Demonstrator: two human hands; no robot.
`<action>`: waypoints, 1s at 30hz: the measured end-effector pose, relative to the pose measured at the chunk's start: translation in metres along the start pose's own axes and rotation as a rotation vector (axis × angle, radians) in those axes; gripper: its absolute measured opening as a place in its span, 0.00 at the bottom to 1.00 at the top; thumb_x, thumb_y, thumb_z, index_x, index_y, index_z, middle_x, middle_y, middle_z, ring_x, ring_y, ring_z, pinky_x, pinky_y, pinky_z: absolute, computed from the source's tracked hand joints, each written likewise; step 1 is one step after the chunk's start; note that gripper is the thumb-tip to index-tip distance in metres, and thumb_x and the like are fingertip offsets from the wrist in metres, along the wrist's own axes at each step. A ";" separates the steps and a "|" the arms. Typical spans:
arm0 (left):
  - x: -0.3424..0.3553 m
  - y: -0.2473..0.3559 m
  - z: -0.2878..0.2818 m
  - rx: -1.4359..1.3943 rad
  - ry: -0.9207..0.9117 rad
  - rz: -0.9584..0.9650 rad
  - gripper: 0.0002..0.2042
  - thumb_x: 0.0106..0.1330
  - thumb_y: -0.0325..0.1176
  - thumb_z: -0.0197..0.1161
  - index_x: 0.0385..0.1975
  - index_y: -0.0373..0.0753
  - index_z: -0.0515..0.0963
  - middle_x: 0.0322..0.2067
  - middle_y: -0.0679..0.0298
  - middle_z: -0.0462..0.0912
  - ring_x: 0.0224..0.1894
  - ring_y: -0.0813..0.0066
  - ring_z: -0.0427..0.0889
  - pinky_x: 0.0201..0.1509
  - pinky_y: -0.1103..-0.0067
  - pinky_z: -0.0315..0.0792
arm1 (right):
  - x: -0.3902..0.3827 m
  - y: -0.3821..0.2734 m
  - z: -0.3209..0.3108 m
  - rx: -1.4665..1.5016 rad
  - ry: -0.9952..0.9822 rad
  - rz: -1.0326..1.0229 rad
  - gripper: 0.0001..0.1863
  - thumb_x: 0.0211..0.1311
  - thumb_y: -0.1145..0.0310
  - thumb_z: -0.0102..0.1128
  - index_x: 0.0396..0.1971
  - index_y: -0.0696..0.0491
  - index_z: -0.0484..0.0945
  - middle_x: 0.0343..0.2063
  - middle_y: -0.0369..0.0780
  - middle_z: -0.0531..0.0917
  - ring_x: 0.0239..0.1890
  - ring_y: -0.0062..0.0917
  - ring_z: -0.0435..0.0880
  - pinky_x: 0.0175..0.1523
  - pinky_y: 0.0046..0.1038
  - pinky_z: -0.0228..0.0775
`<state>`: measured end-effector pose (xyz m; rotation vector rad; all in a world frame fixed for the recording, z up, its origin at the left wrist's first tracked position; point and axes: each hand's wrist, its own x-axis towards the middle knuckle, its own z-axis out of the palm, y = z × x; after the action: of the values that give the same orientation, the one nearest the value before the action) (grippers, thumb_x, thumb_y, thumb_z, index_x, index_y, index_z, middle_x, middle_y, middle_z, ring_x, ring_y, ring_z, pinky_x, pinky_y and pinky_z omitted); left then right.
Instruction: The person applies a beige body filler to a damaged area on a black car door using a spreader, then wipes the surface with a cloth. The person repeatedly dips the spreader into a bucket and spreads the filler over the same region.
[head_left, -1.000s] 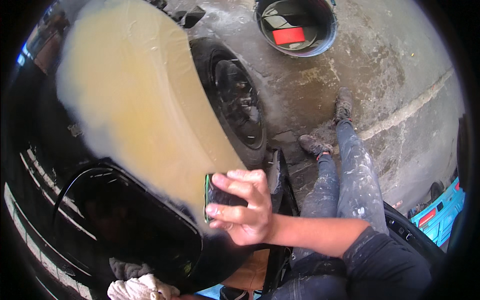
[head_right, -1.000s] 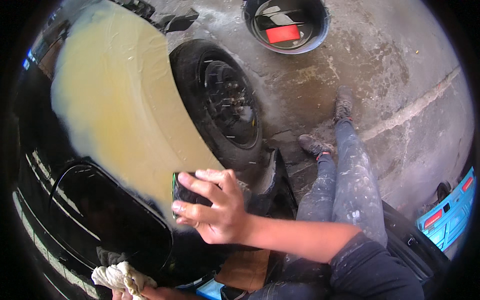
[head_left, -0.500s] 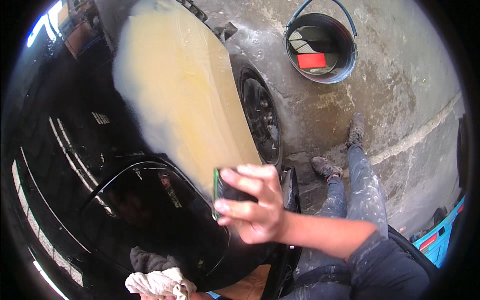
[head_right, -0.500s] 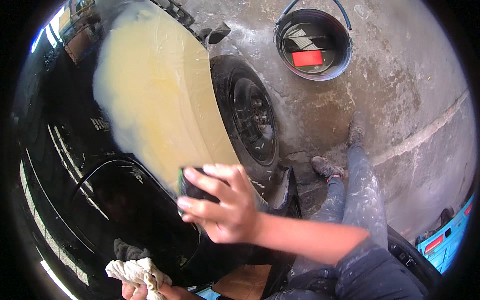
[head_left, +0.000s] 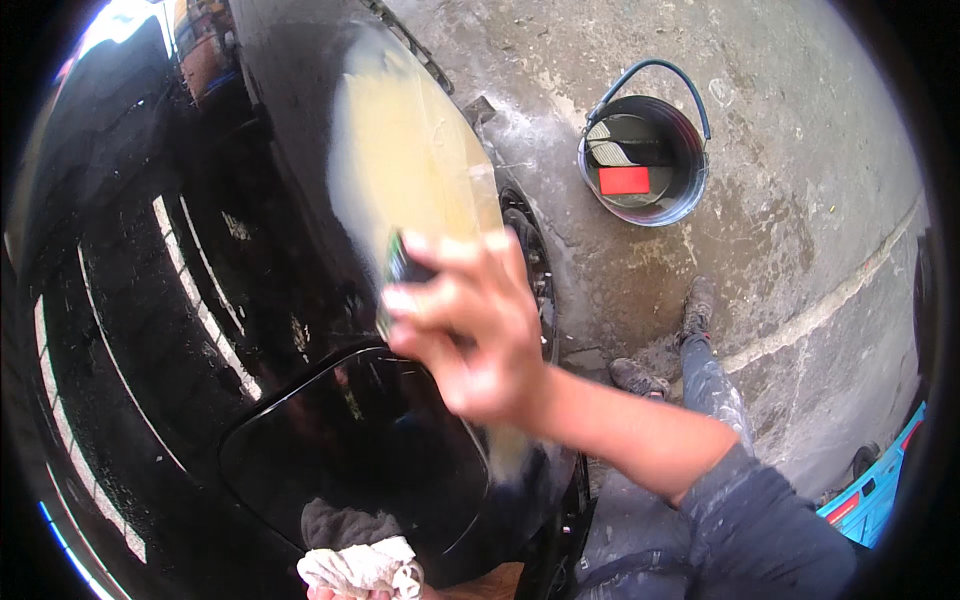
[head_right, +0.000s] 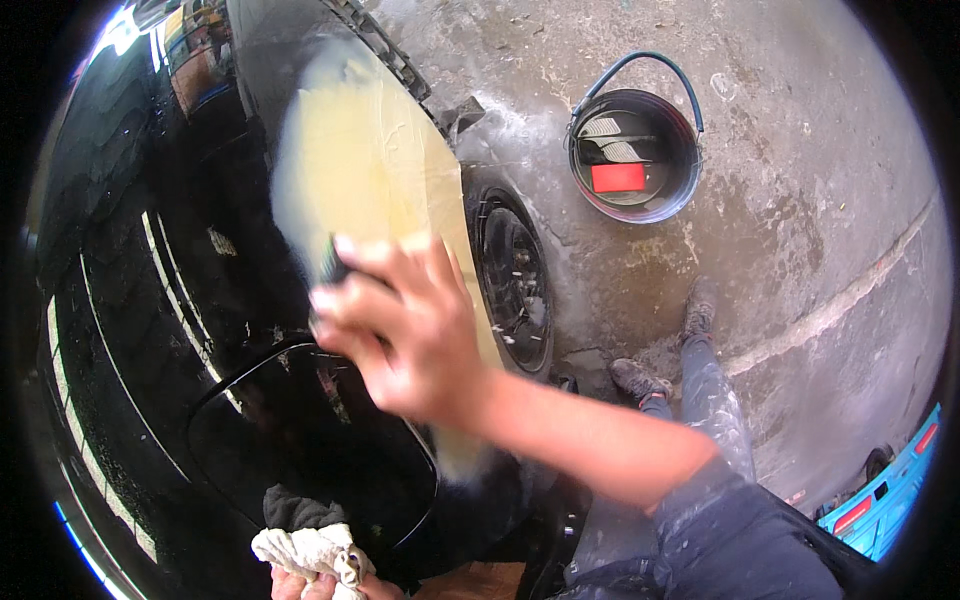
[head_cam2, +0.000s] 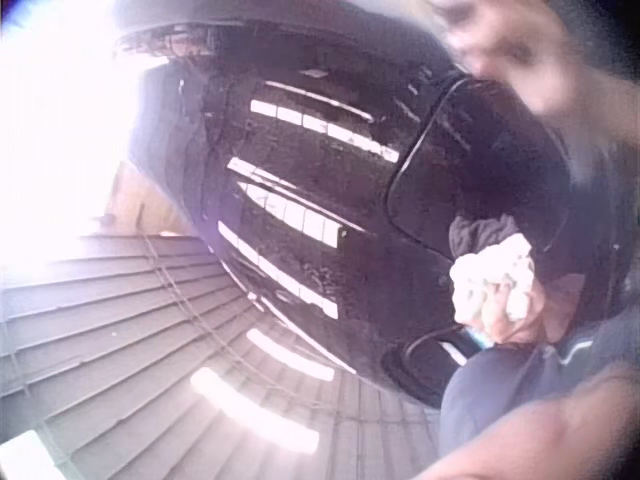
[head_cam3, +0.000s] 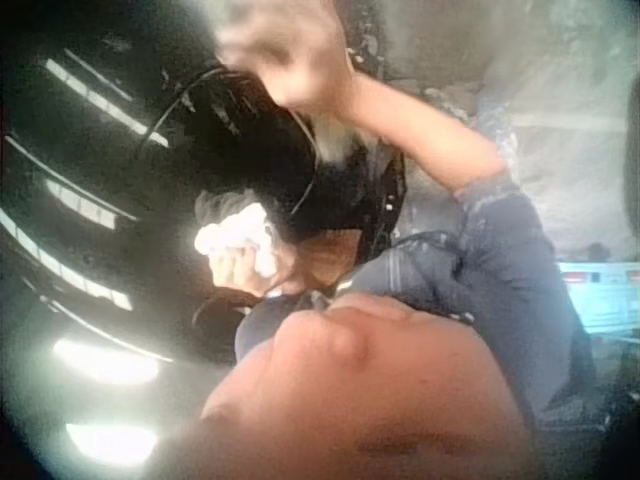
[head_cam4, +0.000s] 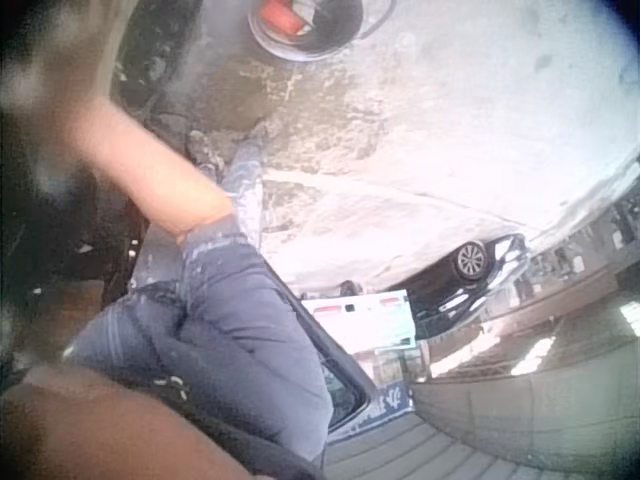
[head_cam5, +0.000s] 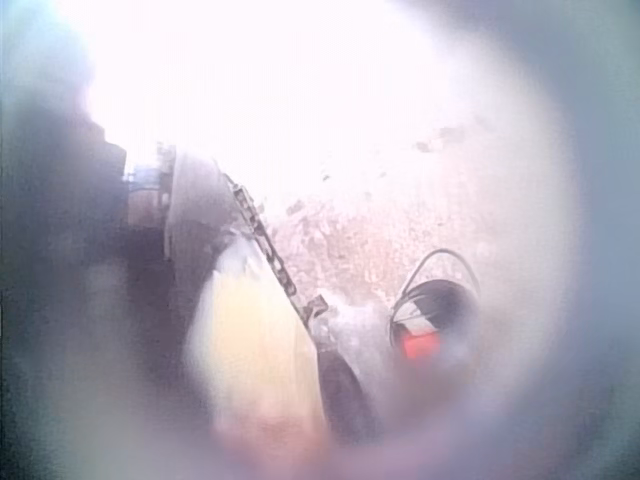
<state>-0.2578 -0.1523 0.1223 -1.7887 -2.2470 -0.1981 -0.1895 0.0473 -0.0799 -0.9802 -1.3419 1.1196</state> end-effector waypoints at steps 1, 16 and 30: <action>0.000 0.001 0.000 0.002 -0.001 -0.002 0.10 0.74 0.27 0.68 0.50 0.34 0.80 0.41 0.47 0.84 0.42 0.46 0.87 0.57 0.49 0.85 | 0.021 0.008 0.006 -0.014 -0.038 -0.054 0.07 0.62 0.64 0.81 0.37 0.46 0.90 0.45 0.39 0.89 0.53 0.40 0.84 0.62 0.43 0.69; -0.004 0.005 -0.001 -0.047 -0.010 -0.050 0.09 0.73 0.27 0.68 0.49 0.34 0.80 0.41 0.47 0.84 0.41 0.47 0.86 0.57 0.49 0.85 | 0.056 0.025 0.030 0.039 0.099 -0.045 0.05 0.65 0.67 0.77 0.36 0.48 0.89 0.40 0.38 0.88 0.49 0.38 0.83 0.58 0.42 0.68; 0.000 0.016 0.008 -0.461 0.127 -0.254 0.09 0.73 0.27 0.68 0.49 0.34 0.80 0.40 0.48 0.83 0.41 0.47 0.86 0.57 0.49 0.85 | 0.094 0.039 0.044 0.088 0.096 -0.038 0.09 0.63 0.63 0.79 0.35 0.51 0.87 0.40 0.40 0.87 0.50 0.41 0.83 0.66 0.44 0.67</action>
<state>-0.2428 -0.1467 0.1136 -1.6131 -2.4700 -0.9181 -0.2429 0.1435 -0.0963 -0.9285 -1.2199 1.0805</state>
